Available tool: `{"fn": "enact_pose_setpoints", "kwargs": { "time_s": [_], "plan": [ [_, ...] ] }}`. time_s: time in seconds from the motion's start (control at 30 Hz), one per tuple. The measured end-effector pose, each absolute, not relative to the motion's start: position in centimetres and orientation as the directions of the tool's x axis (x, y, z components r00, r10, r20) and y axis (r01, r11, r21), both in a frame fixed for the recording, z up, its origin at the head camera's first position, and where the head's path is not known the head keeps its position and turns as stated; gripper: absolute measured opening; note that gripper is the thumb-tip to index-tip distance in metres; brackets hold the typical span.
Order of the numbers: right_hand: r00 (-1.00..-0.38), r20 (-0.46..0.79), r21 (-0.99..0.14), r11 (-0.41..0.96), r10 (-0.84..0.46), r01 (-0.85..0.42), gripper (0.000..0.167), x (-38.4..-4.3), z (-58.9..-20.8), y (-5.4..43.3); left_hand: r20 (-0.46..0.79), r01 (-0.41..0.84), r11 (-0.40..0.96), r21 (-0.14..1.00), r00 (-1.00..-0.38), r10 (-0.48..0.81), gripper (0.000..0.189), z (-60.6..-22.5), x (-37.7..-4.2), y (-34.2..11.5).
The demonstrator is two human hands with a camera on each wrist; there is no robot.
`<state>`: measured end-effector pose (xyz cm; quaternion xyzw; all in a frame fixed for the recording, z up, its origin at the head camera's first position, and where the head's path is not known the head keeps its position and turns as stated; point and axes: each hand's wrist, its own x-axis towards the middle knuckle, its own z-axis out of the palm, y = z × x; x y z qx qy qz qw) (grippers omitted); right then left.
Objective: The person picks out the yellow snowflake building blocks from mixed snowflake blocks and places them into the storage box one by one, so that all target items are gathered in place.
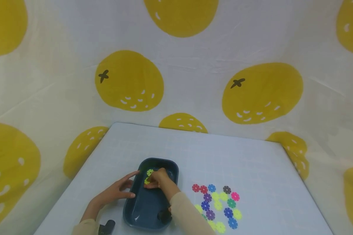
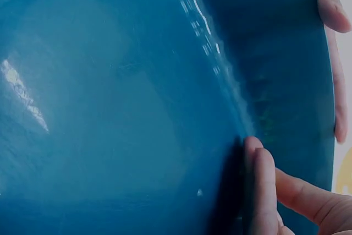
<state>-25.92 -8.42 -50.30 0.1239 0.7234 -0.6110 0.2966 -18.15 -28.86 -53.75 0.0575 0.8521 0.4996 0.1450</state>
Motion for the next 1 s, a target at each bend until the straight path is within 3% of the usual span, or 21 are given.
{"fn": "enact_pose_setpoints", "kwargs": {
  "time_s": [0.23, 0.43, 0.53, 0.8, 1.0],
  "plan": [
    [-0.812, -0.559, -0.82, 0.256, -0.164, 0.513, 0.074, -26.1, -50.5, -8.6, -0.195, -0.052, 0.497, 0.866, -0.951, 0.24, 0.089, -53.6, -18.2, -28.7],
    [-0.861, -0.502, -0.811, 0.393, -0.084, 0.434, 0.041, -26.4, -50.9, -9.2, -0.181, -0.034, 0.497, 0.867, -0.951, 0.251, 0.087, -53.4, -18.2, -28.7],
    [-0.869, -0.488, -0.824, 0.371, -0.08, 0.429, 0.031, -26.4, -50.9, -9.3, -0.179, -0.03, 0.496, 0.868, -0.95, 0.256, 0.087, -53.4, -18.2, -28.8],
    [-0.909, -0.416, -0.843, 0.392, -0.038, 0.37, 0.048, -26.1, -50.6, -9.5, -0.188, -0.044, 0.498, 0.866, -0.951, 0.244, 0.088, -53.3, -18.0, -28.7],
    [-0.927, -0.372, -0.85, 0.417, -0.044, 0.321, 0.049, -26.0, -50.4, -9.2, -0.2, -0.058, 0.495, 0.867, -0.95, 0.239, 0.087, -53.6, -18.2, -28.8]
  ]
}}
